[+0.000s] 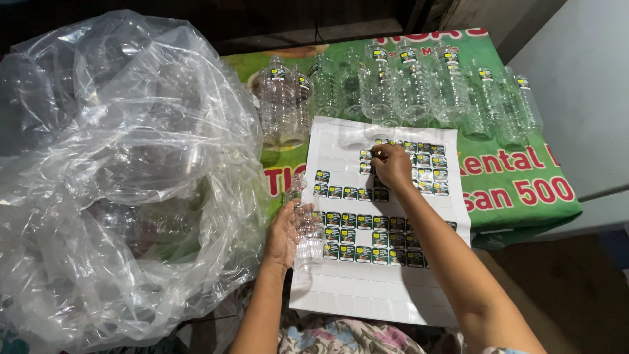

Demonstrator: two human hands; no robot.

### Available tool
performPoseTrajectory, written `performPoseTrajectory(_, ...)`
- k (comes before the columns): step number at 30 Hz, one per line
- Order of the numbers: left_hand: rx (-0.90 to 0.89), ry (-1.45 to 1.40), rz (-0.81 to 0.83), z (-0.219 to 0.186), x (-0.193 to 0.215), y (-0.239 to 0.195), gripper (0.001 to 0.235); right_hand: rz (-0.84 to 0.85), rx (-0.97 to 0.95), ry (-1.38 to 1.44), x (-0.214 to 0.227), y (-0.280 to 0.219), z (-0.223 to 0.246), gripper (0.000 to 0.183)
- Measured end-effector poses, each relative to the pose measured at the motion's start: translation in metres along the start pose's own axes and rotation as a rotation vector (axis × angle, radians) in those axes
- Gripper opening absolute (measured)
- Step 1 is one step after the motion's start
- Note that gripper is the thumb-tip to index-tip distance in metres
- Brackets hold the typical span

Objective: The person takes clear plastic bottles from a large bag and applies small rectangular labels to their sides. They peel each label from a sheet, wrap it around the bottle, and place the labeled bottle on the table.

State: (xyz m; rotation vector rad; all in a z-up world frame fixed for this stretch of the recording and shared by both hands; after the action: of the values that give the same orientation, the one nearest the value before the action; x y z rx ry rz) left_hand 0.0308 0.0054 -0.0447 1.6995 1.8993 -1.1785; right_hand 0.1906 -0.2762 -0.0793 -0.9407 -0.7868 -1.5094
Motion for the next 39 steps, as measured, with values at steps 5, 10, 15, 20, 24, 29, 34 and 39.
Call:
performPoseTrajectory(5,-0.006,-0.016,0.005,0.0,0.001,0.001,0.057,0.06,-0.067,0.061,-0.004,0.008,-0.001,0.026)
performPoseTrajectory(10,0.006,-0.036,0.0,0.002,0.002,0.0,0.06,0.081,-0.175,0.111,-0.004,0.011,0.006,0.02)
performPoseTrajectory(15,0.008,-0.03,-0.014,0.007,0.006,0.002,0.063,0.0,-0.254,0.074,-0.003,0.007,0.021,0.009)
performPoseTrajectory(20,0.002,-0.046,-0.009,0.011,0.012,0.006,0.065,-0.063,-0.239,-0.008,-0.006,0.003,0.027,0.013)
performPoseTrajectory(24,-0.005,-0.028,-0.006,0.012,0.012,0.005,0.064,-0.241,-0.106,-0.054,-0.011,-0.001,0.024,0.013)
performPoseTrajectory(29,-0.012,0.017,-0.021,0.008,0.007,0.002,0.065,-0.157,-0.098,-0.026,-0.013,-0.003,0.024,0.017)
performPoseTrajectory(34,-0.024,0.001,0.003,0.009,0.007,0.002,0.066,-0.04,-0.076,0.029,-0.008,-0.003,0.019,0.02)
performPoseTrajectory(39,-0.029,-0.019,-0.011,0.012,0.01,0.004,0.065,-0.162,0.019,0.123,-0.016,0.005,0.004,0.018)
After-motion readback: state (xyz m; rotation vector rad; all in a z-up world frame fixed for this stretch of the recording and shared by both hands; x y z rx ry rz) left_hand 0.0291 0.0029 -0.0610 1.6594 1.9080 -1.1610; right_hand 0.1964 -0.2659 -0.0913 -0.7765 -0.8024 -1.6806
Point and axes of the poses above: each hand's wrist, its own y-axis towards the middle knuckle, its own x-axis out of the back of the hand, z = x × y, the point moved 1 cm from there along y, towards the middle knuckle, and after that the axes turned 13 degrees about -y, right-handed, at the moved point
